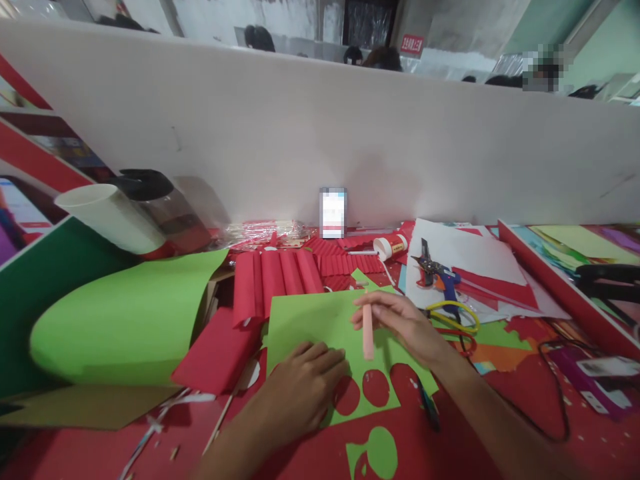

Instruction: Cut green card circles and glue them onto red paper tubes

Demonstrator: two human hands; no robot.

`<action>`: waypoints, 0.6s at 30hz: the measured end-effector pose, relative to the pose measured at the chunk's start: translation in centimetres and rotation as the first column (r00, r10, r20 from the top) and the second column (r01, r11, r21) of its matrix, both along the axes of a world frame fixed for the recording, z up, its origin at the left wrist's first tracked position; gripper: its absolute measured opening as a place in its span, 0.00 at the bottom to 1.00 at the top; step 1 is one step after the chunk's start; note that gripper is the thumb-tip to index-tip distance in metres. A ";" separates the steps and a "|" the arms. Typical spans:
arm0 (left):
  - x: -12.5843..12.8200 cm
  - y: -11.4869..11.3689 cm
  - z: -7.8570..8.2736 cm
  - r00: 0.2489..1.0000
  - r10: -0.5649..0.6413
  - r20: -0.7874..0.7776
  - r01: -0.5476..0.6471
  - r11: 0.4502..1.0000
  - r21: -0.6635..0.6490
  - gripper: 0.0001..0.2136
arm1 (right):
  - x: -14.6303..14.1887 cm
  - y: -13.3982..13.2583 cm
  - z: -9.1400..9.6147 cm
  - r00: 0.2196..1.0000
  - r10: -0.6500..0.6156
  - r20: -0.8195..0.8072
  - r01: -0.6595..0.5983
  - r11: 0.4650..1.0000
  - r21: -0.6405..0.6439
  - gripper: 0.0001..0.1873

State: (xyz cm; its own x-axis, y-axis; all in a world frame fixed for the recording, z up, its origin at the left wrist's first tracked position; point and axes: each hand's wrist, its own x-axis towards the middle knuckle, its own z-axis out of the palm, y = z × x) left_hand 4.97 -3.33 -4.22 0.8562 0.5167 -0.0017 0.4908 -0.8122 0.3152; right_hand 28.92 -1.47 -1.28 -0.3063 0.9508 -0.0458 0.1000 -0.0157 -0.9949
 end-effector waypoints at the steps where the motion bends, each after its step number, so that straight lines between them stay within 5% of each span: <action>1: 0.0 0.0 -0.1 1.000 -0.002 0.001 0.002 1.000 -0.003 0.09 | 0.0 -0.2 -1.0 1.000 -0.013 -0.025 0.013 1.000 -0.027 0.14; 7: 0.1 0.1 -0.7 0.999 -0.020 0.044 0.019 1.000 0.016 0.09 | 0.2 -0.6 -4.1 0.989 -0.027 0.148 0.031 0.999 -0.020 0.16; 13: 0.1 -0.2 -1.3 1.000 0.006 0.020 -0.007 0.997 0.075 0.10 | -0.3 -1.0 -5.0 0.930 -0.030 0.367 -0.044 0.980 0.192 0.10; 18: 0.1 -0.2 -1.5 1.000 0.006 -0.012 -0.005 0.998 0.056 0.10 | -0.6 -1.4 -5.7 0.897 -0.041 0.440 0.001 0.996 0.090 0.03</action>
State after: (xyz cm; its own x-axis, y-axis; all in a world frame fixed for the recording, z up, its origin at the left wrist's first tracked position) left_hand 5.08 -3.55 -5.70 0.8535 0.5209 0.0175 0.4987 -0.8259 0.2632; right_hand 28.37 -2.86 -6.98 -0.2536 0.9631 -0.0896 0.5289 0.0605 -0.8465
